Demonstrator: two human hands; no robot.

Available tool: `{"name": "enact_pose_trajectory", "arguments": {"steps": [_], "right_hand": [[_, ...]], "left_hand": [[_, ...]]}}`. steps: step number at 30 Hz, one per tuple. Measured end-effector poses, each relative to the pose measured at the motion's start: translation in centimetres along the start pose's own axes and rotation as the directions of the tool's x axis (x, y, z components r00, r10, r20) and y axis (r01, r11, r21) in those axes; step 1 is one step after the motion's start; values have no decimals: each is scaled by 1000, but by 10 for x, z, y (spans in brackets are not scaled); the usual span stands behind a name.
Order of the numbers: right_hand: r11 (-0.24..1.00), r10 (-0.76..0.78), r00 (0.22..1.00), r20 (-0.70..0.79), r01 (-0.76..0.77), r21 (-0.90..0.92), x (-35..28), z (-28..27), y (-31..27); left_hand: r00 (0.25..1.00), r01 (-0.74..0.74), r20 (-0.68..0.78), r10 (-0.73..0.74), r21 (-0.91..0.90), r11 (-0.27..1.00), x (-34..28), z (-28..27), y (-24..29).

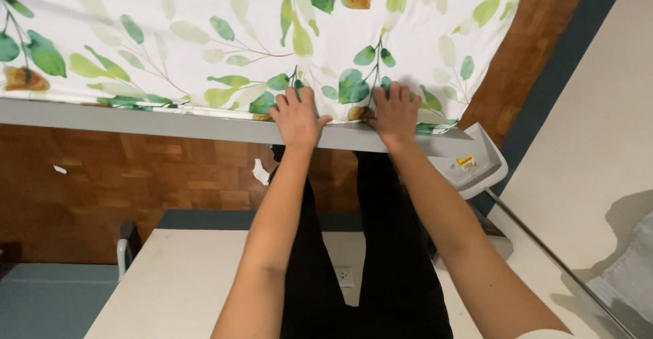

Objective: The person tucks a white fitted sheet with a green leaf pattern onto a mattress. They work around the perimeter of the bed, pulling the elasticized edges over the corners and smoothing the fabric by hand.

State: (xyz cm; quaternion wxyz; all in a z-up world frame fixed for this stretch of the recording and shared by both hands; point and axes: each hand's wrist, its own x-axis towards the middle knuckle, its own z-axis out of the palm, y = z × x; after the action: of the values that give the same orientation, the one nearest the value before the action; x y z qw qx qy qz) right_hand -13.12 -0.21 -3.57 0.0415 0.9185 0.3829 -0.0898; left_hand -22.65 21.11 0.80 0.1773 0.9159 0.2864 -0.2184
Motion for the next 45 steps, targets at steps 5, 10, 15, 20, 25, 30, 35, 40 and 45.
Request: {"name": "enact_pose_trajectory", "arguments": {"steps": [5,10,15,20,25,30,35,40,45], "right_hand": [[997,8,967,-254,-28,-75,9,16,-9],[994,-8,948,-319,-27,-107,11,-8,6],[927,-146,977,-156,191,323,-9,-28,50],[938,6,978,207,-77,337,-43,-16,97],[934,172,901,398,-278,225,-31,-36,75],[971,238,962,137,-240,0,-40,14,65],[960,261,959,-114,-270,-78,-34,31,52],[968,143,963,226,-184,173,-43,2,88],[888,-10,911,413,-182,423,-51,-37,137]], "left_hand": [[956,-204,-190,226,126,971,16,47,27],[853,-227,-437,285,180,957,15,63,56],[981,-162,-97,168,66,985,6,54,51],[989,-121,87,123,-22,992,10,48,52],[978,-23,204,40,-85,996,5,40,74],[996,-85,45,83,66,994,-3,63,89],[953,-291,-52,299,123,949,-1,77,101],[922,-371,138,361,51,927,-5,120,135],[912,-396,98,398,-43,917,-30,131,158]]}}
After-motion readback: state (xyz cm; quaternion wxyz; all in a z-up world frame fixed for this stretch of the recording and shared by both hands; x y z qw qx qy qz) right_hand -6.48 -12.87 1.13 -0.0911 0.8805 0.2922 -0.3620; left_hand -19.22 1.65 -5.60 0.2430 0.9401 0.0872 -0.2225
